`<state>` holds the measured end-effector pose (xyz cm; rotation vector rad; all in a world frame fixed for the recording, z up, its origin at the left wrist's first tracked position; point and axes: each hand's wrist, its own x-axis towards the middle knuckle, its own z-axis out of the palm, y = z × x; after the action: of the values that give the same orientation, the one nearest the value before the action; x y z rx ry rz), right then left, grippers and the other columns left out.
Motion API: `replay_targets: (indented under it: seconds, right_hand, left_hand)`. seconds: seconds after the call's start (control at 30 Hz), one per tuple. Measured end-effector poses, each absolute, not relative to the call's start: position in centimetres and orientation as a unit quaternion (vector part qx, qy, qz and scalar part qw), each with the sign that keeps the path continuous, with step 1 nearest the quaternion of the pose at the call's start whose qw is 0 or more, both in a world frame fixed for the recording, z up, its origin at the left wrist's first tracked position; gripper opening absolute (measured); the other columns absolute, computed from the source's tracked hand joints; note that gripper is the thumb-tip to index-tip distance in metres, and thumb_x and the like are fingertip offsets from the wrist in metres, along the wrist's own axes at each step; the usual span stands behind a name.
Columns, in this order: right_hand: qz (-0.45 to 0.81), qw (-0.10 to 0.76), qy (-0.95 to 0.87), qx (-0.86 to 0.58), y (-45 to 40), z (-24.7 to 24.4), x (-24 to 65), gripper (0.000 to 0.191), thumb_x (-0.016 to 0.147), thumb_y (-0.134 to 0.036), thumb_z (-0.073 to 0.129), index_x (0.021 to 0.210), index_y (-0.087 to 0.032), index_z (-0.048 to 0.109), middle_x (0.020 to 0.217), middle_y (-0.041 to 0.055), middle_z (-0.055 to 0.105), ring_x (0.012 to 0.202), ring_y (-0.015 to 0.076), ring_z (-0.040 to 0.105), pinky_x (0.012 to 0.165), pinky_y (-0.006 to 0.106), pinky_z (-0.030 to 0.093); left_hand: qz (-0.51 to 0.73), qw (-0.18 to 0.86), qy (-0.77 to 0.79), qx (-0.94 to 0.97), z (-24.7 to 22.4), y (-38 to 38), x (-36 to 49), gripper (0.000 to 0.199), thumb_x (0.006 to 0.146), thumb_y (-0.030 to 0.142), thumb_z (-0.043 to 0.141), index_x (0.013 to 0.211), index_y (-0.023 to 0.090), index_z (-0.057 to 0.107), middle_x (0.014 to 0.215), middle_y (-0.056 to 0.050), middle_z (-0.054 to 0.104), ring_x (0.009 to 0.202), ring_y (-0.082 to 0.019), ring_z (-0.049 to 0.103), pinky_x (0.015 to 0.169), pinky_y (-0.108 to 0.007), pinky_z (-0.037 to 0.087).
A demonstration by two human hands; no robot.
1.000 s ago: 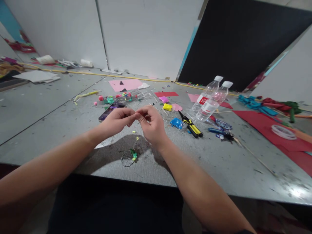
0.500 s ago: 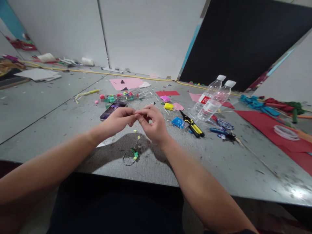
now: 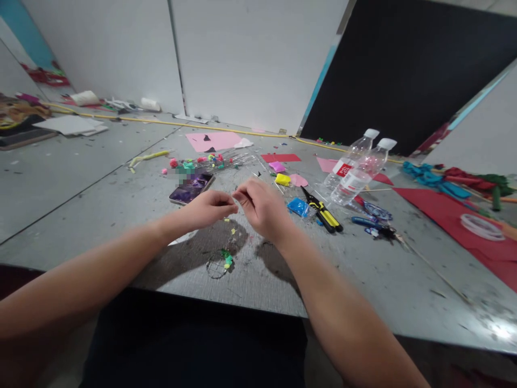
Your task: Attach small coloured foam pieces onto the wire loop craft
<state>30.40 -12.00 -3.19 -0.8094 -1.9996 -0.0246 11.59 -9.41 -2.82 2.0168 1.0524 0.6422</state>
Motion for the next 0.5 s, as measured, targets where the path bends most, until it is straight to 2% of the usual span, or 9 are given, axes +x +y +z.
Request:
replay_targets:
  seconds: [0.07, 0.17, 0.3, 0.5]
  right_hand:
    - [-0.017, 0.483, -0.814, -0.323, -12.5, -2.6, 30.4, 0.015, 0.103, -0.029, 0.053, 0.090, -0.024, 0.059, 0.083, 0.0031, 0.065, 0.076, 0.0179, 0.058, 0.070, 0.034, 0.046]
    - [0.003, 0.485, -0.812, -0.325, -13.3, -2.3, 30.6, 0.008, 0.099, -0.023, 0.059, 0.092, -0.024, 0.062, 0.085, 0.0024, 0.066, 0.075, 0.0164, 0.059, 0.065, 0.031, 0.046]
    - [0.038, 0.465, -0.823, -0.325, -14.0, -3.5, 31.2, 0.015, 0.098, -0.028, 0.066, 0.085, -0.023, 0.063, 0.076, -0.0002, 0.063, 0.067, 0.0148, 0.056, 0.061, 0.029, 0.044]
    - [0.057, 0.461, -0.825, -0.321, -14.0, -5.2, 31.5, 0.013, 0.101, -0.023, 0.059, 0.090, -0.023, 0.065, 0.082, 0.0020, 0.065, 0.075, 0.0168, 0.061, 0.068, 0.031, 0.049]
  left_hand:
    - [0.244, 0.381, 0.396, 0.799, -3.1, -9.3, 11.6, 0.023, 0.085, 0.033, 0.061, 0.068, 0.018, 0.060, 0.063, 0.001, 0.053, 0.061, -0.013, 0.045, 0.058, -0.029, 0.034]
    - [0.240, 0.400, 0.359, 0.808, -3.3, -9.4, 11.8, 0.024, 0.086, 0.034, 0.061, 0.069, 0.018, 0.061, 0.065, 0.002, 0.053, 0.063, -0.013, 0.046, 0.060, -0.028, 0.035]
    - [0.238, 0.416, 0.325, 0.815, -3.3, -9.7, 11.9, 0.031, 0.089, 0.042, 0.062, 0.070, 0.018, 0.059, 0.064, 0.003, 0.047, 0.060, -0.011, 0.040, 0.055, -0.028, 0.029]
    - [0.240, 0.444, 0.313, 0.805, -3.4, -9.6, 11.7, 0.034, 0.089, 0.045, 0.062, 0.071, 0.017, 0.058, 0.065, 0.004, 0.045, 0.060, -0.011, 0.038, 0.055, -0.027, 0.028]
